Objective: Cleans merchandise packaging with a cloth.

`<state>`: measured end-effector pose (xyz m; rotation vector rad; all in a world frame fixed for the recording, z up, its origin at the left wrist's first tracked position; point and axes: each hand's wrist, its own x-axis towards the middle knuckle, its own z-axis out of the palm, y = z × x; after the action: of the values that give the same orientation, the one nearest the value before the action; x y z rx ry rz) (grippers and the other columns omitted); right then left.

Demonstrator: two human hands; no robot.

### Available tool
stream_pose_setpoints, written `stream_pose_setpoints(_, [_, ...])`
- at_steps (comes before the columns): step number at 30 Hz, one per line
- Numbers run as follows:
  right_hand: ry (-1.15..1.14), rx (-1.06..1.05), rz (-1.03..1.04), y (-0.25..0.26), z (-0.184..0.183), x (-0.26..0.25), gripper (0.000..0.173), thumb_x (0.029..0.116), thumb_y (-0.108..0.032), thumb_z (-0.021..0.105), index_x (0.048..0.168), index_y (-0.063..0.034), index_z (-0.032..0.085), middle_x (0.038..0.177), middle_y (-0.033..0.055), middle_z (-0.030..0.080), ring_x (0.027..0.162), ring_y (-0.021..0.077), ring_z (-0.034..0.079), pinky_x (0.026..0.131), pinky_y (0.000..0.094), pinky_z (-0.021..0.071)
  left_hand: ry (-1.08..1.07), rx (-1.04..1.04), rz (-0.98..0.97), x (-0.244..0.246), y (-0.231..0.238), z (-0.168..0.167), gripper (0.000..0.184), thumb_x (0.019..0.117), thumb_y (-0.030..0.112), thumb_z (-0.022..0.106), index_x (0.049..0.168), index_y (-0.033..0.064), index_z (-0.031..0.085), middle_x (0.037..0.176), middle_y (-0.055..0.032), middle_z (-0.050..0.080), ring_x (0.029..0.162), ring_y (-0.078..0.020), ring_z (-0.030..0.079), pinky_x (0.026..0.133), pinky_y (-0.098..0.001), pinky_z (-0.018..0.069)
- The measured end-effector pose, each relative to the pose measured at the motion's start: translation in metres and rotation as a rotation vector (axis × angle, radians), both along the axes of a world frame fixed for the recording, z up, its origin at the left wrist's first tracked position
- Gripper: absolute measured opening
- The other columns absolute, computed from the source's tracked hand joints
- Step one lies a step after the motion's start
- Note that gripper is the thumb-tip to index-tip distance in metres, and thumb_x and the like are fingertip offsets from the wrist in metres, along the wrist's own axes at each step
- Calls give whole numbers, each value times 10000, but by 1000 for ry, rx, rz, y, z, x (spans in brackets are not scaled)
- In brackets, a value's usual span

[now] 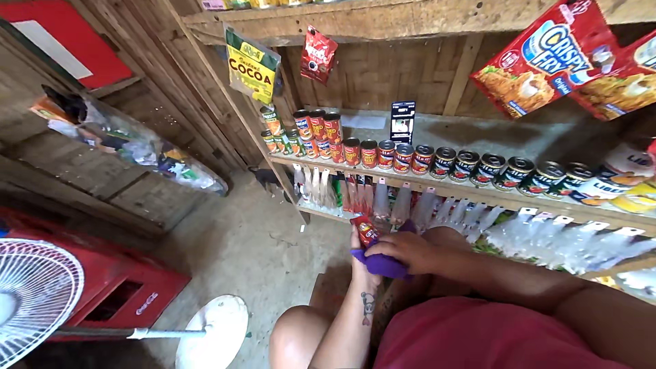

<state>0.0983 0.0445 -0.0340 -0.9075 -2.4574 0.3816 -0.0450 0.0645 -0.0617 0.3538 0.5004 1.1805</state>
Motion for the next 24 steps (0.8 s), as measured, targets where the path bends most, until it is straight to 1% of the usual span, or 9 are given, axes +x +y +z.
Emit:
stream_pose_setpoints(3, [120,-82,42,2,9,5,525,798,-113,778,1303,-71,642,1174,192,703,1063,369,691,872,573,559,5,41,-19,-2,1,-1,429,1112,380,218,1190,118,549,940,-14,701,867,-93,696,777,-283,593])
stream_pose_setpoints(4, [192,-124,21,4,11,9,531,806,-124,784,1314,-62,640,1215,184,694,1122,341,672,943,550,540,11,13,-16,-2,1,-1,443,1109,383,233,1150,119,585,925,-20,711,856,-101,699,759,-290,595])
stream_pose_setpoints(8, [428,-203,-332,24,6,27,458,883,-226,771,1313,-103,672,1257,62,698,1164,124,649,1048,354,521,85,-8,-3,-3,6,-4,532,1108,436,203,1182,82,592,981,-98,707,883,-187,701,736,-362,598])
stream_pose_setpoints(10, [485,-198,-521,26,19,27,448,874,-237,770,1244,-13,656,1142,108,707,1051,131,671,965,343,548,74,85,-48,-4,3,-5,568,1105,454,165,1282,67,541,1066,-112,706,956,-197,707,806,-375,607])
stream_pose_setpoints(11, [474,-197,-545,27,21,26,491,889,-252,753,1289,0,622,1177,127,690,1078,149,660,978,361,539,63,138,-66,-4,1,-6,574,1101,455,157,1305,59,520,1083,-112,703,970,-193,708,823,-371,608])
stream_pose_setpoints(14, [342,-169,-407,27,2,12,640,947,-256,693,1503,-30,470,1515,145,500,1392,204,485,1178,395,395,52,210,-78,0,-9,-5,542,1097,442,170,1315,71,500,1103,-77,709,1007,-159,702,876,-354,598])
stream_pose_setpoints(16, [200,-165,-387,13,-12,-6,634,1000,-251,603,1558,-32,397,1596,206,392,1488,292,372,1232,446,306,172,204,-27,2,-13,-4,521,1101,405,139,1351,89,469,1115,-38,691,1020,-112,678,877,-315,581])
stream_pose_setpoints(19, [124,-211,-419,-12,-16,-19,628,986,-194,587,1561,-32,395,1608,298,310,1517,407,285,1247,513,240,291,210,44,1,-11,-10,549,1101,371,113,1429,64,430,1207,-58,656,1097,-111,638,937,-322,544])
stream_pose_setpoints(24, [132,-143,-374,-12,-20,-16,606,963,-175,607,1533,-44,447,1586,303,348,1510,422,294,1239,517,259,299,202,47,-1,-11,-9,573,1099,386,86,1409,74,452,1209,-57,653,1118,-118,630,956,-332,535])
